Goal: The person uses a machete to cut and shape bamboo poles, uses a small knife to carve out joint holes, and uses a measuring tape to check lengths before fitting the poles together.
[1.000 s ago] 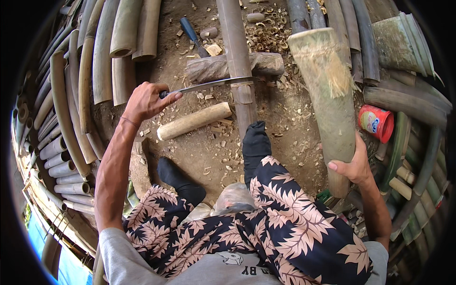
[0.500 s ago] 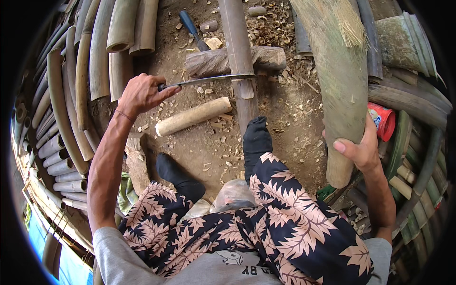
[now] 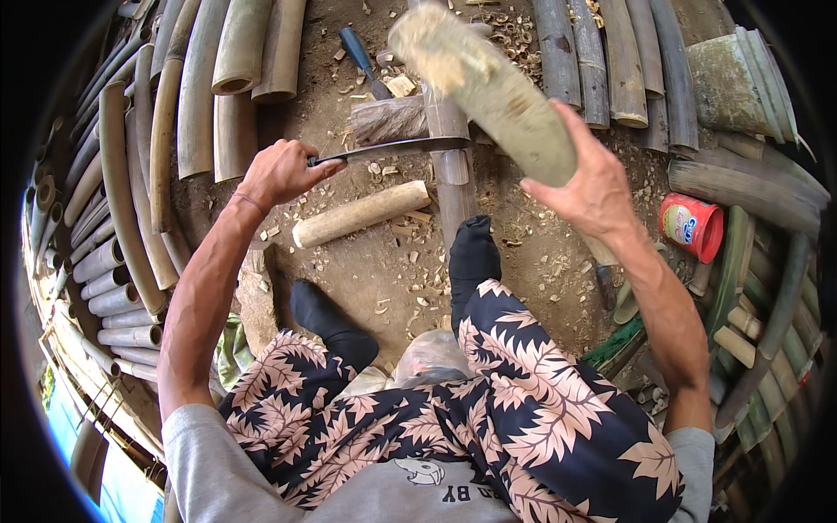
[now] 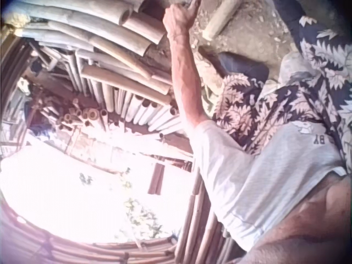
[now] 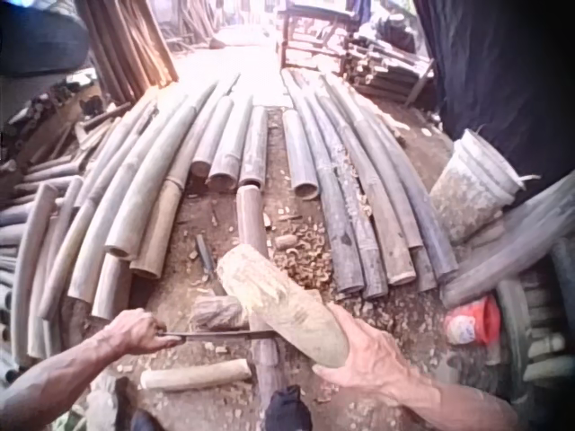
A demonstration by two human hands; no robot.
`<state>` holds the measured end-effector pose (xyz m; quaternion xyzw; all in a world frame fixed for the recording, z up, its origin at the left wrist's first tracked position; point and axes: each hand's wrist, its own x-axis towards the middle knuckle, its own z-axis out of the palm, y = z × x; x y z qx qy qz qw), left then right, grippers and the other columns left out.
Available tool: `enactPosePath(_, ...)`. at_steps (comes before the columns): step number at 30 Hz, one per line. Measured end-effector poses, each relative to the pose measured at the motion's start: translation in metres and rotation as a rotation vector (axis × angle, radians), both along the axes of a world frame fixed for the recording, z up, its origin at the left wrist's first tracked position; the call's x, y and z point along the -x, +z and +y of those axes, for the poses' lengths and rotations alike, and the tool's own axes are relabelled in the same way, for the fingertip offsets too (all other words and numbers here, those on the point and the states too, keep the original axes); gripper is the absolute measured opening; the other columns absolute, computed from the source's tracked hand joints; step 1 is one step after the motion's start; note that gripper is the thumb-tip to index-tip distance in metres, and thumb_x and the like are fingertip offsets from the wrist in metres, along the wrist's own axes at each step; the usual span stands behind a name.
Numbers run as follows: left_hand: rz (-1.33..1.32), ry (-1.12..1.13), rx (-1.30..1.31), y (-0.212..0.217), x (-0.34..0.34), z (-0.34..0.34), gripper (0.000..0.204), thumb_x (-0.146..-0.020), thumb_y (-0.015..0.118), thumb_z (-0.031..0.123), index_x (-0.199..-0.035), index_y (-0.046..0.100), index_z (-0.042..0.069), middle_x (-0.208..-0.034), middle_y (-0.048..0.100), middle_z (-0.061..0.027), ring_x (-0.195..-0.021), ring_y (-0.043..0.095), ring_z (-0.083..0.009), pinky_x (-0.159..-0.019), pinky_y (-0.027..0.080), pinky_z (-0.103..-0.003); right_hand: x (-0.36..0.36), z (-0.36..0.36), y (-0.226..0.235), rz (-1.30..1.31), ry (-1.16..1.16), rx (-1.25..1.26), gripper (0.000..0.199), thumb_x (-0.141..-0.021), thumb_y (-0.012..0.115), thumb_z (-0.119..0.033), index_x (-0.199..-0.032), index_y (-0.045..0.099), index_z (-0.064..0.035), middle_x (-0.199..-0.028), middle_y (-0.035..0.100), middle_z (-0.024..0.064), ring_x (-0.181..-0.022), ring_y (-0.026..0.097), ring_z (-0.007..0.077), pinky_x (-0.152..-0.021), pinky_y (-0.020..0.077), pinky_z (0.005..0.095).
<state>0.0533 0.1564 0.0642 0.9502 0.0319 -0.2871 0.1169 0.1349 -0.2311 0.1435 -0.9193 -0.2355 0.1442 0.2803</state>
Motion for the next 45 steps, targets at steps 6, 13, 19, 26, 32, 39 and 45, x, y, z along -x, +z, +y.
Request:
enactPosePath(6,-0.001,-0.027,-0.011,-0.001,0.003,0.005,0.073,-0.086,0.053,0.073,-0.077,0.075,0.004,-0.057,0.06,-0.0205,-0.061,0.065,-0.0385,-0.062,0.053,-0.047,-0.012,0.014,0.037,-0.423,-0.135,-0.606,0.082,-0.074,0.083,-0.033,-0.135,0.04,0.0025,-0.11,0.062,0.0184,-0.088,0.067,0.0281,-0.081,0.0565,0.039)
enactPosePath(13,0.012,-0.005,0.02,-0.008,0.002,0.0,0.075,-0.084,0.054,0.075,-0.078,0.075,0.004,-0.06,0.062,-0.0225,-0.063,0.066,-0.0398,-0.066,0.054,-0.046,-0.005,0.001,0.003,0.056,0.031,0.077,0.101,-0.067,0.085,-0.036,-0.148,0.034,-0.0058,-0.133,0.056,0.0255,-0.12,0.059,0.0382,-0.103,0.0481,0.0434)
enactPosePath(19,0.069,-0.006,0.026,-0.003,0.002,0.005,0.074,-0.086,0.054,0.073,-0.072,0.073,0.003,-0.059,0.061,-0.0212,-0.062,0.065,-0.0397,-0.065,0.052,-0.048,-0.039,0.029,0.085,-0.266,-0.277,-0.845,0.063,-0.08,0.078,-0.029,-0.128,0.049,-0.0016,-0.119,0.059,0.0193,-0.098,0.067,0.0273,-0.088,0.0571,0.0377)
enactPosePath(26,0.04,-0.004,0.04,-0.006,-0.009,0.005,0.074,-0.085,0.054,0.074,-0.075,0.074,0.003,-0.062,0.064,-0.0217,-0.066,0.066,-0.0401,-0.067,0.054,-0.047,-0.003,0.002,-0.001,0.143,0.032,0.115,0.101,-0.069,0.083,-0.034,-0.151,0.031,-0.0061,-0.142,0.049,0.0267,-0.128,0.053,0.0371,-0.109,0.0431,0.0411)
enactPosePath(32,0.147,0.007,0.056,-0.008,0.003,0.011,0.077,-0.083,0.054,0.077,-0.079,0.076,0.004,-0.061,0.063,-0.0204,-0.065,0.067,-0.0373,-0.068,0.054,-0.047,-0.044,0.024,0.084,-0.311,-0.255,-0.691,0.075,-0.079,0.079,-0.038,-0.132,0.044,0.0026,-0.115,0.06,0.0196,-0.099,0.065,0.0291,-0.086,0.0549,0.04)
enactPosePath(39,0.107,-0.058,0.055,-0.018,-0.005,0.007,0.079,-0.082,0.052,0.079,-0.083,0.077,0.004,-0.067,0.066,-0.0219,-0.068,0.067,-0.0388,-0.071,0.055,-0.048,0.01,0.0,-0.025,0.114,0.115,0.103,0.101,-0.068,0.083,-0.034,-0.151,0.03,-0.013,-0.137,0.052,0.0291,-0.115,0.061,0.0444,-0.099,0.0521,0.0488)
enactPosePath(45,0.19,-0.011,0.132,-0.016,0.002,0.011,0.076,-0.084,0.056,0.075,-0.085,0.076,0.001,-0.053,0.057,-0.0147,-0.053,0.061,-0.0294,-0.06,0.05,-0.044,-0.01,0.028,0.054,-0.231,-0.183,-0.53,0.081,-0.078,0.079,-0.035,-0.136,0.038,0.0028,-0.117,0.057,0.0189,-0.101,0.062,0.0278,-0.09,0.0511,0.0405)
